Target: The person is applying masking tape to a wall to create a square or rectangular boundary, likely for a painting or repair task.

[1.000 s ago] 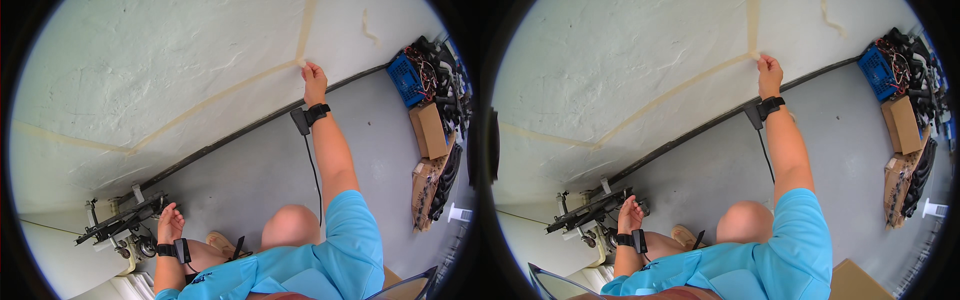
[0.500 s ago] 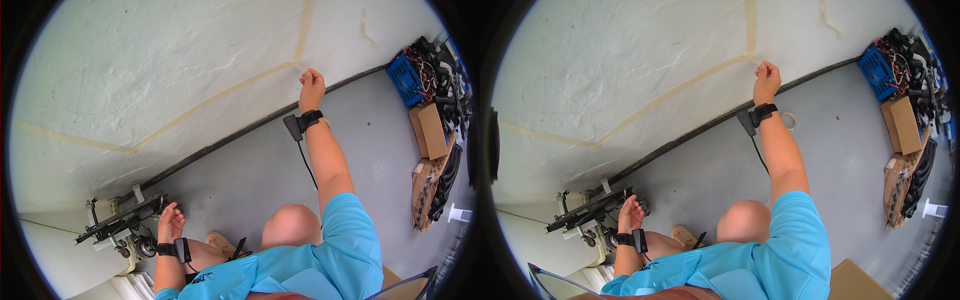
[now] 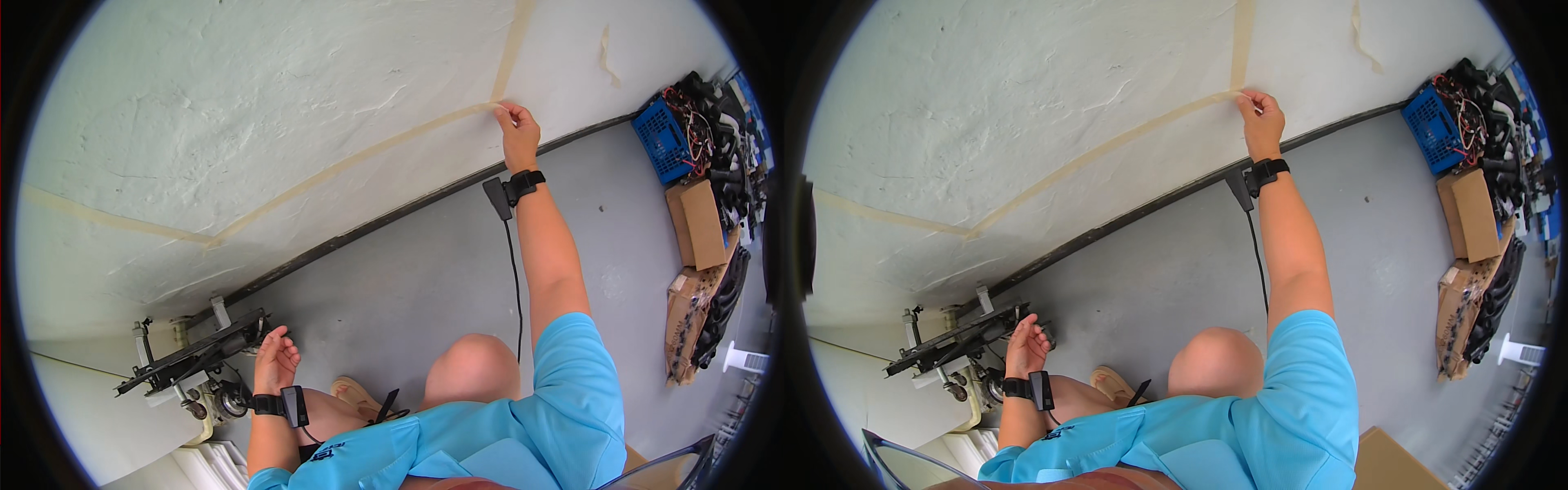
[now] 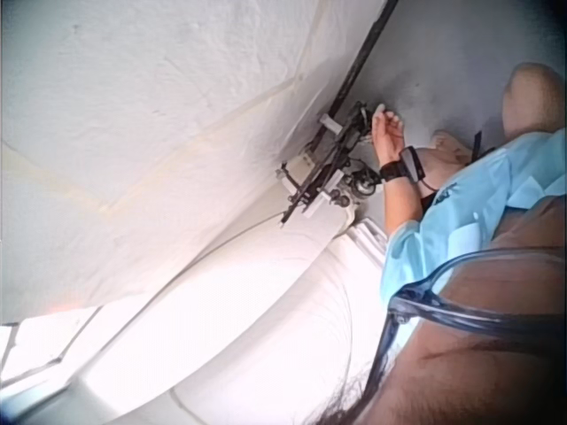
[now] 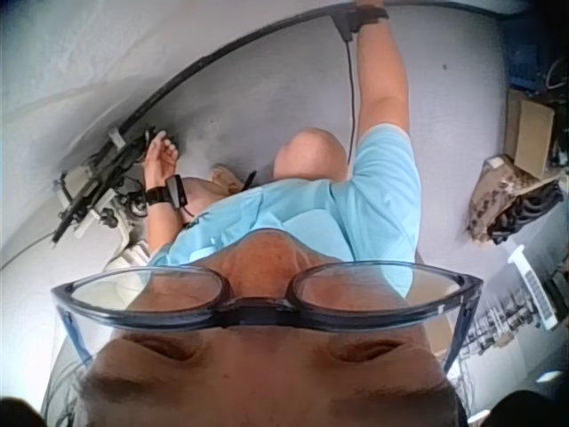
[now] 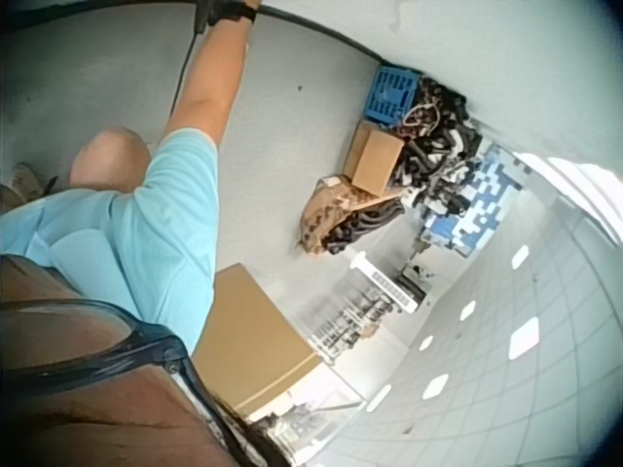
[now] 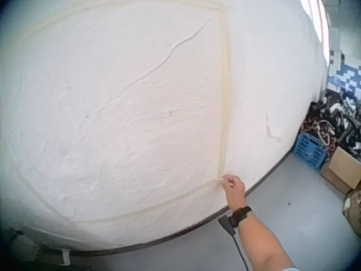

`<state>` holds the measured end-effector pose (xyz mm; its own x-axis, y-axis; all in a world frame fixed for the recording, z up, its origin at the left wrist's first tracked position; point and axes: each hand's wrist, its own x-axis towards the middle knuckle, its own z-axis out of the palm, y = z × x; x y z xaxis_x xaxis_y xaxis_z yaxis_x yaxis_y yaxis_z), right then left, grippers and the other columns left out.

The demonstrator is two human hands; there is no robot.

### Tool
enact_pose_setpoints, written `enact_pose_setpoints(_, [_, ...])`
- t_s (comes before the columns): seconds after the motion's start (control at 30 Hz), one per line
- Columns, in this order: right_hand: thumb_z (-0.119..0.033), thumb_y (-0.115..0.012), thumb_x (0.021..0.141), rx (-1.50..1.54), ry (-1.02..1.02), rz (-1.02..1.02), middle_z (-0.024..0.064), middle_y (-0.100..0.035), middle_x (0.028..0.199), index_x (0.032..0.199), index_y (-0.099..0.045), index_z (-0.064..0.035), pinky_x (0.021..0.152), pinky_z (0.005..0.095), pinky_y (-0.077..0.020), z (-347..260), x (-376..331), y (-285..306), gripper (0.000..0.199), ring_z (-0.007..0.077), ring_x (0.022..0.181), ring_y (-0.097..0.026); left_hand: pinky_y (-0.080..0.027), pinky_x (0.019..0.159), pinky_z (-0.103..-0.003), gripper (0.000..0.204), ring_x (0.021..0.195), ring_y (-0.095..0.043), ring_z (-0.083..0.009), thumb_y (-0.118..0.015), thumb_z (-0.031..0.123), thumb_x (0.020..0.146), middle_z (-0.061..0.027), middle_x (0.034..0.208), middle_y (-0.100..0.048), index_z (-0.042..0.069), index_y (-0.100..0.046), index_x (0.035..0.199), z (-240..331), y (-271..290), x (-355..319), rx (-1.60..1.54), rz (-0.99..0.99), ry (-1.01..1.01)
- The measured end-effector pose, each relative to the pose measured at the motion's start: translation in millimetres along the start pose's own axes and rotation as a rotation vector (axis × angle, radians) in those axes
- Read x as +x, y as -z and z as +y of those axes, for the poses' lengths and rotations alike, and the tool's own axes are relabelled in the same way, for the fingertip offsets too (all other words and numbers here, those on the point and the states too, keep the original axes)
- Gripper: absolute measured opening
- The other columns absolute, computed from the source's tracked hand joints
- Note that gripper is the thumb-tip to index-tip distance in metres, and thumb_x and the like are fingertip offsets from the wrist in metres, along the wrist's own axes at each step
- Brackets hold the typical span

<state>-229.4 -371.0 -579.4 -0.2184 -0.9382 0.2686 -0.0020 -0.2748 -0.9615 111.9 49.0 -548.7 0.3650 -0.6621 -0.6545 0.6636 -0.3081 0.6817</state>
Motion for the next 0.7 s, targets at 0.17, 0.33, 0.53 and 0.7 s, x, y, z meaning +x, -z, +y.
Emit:
enact_pose_setpoints(0.17, [-0.016,-0.065,0.073,-0.025,0.002,0.077,0.0035,-0.06,0.077,0.082,-0.06,0.0001,0.067,0.0233,-0.0422,0,6,1,0.019,0.0102,0.071,-0.053,-0.046,0.055,-0.024,0.019,0.061,-0.054,-0.0124,-0.047,0.018,0.086,-0.0022,0.073,-0.055,0.007,-0.049,0.101,-1,-5,3,0.01,-0.004,0.009])
enact_pose_setpoints(0.33, [-0.017,-0.064,0.073,-0.017,0.017,0.088,0.0045,-0.06,0.076,0.082,-0.061,0.0002,0.068,0.0231,-0.0421,14,5,-16,0.019,0.0096,0.072,-0.053,-0.047,0.056,-0.024,0.02,0.064,-0.055,-0.0123,-0.048,0.018,0.085,-0.0018,0.074,-0.055,0.007,-0.049,0.102,0,6,-3,-0.01,-0.011,-0.004])
enact_pose_setpoints(0.53, [-0.017,-0.064,0.075,-0.014,0.021,0.109,0.0031,-0.06,0.075,0.084,-0.061,0.0009,0.064,0.0212,-0.0426,20,21,15,0.02,0.0082,0.069,-0.052,-0.048,0.06,-0.024,0.023,0.069,-0.057,-0.012,-0.048,0.018,0.086,-0.0018,0.077,-0.057,0.007,-0.05,0.105,-1,-5,7,0.005,-0.089,0.036])
enact_pose_setpoints(0.7, [-0.015,-0.066,0.073,-0.008,-0.03,0.164,0.0028,-0.059,0.074,0.084,-0.059,0.0008,0.06,0.0201,-0.0427,-1,6,-7,0.02,0.0085,0.064,-0.051,-0.047,0.059,-0.023,0.019,0.067,-0.056,-0.0112,-0.046,0.016,0.086,-0.0019,0.075,-0.056,0.005,-0.05,0.101,2,-4,-1,-0.05,-0.118,0.01])
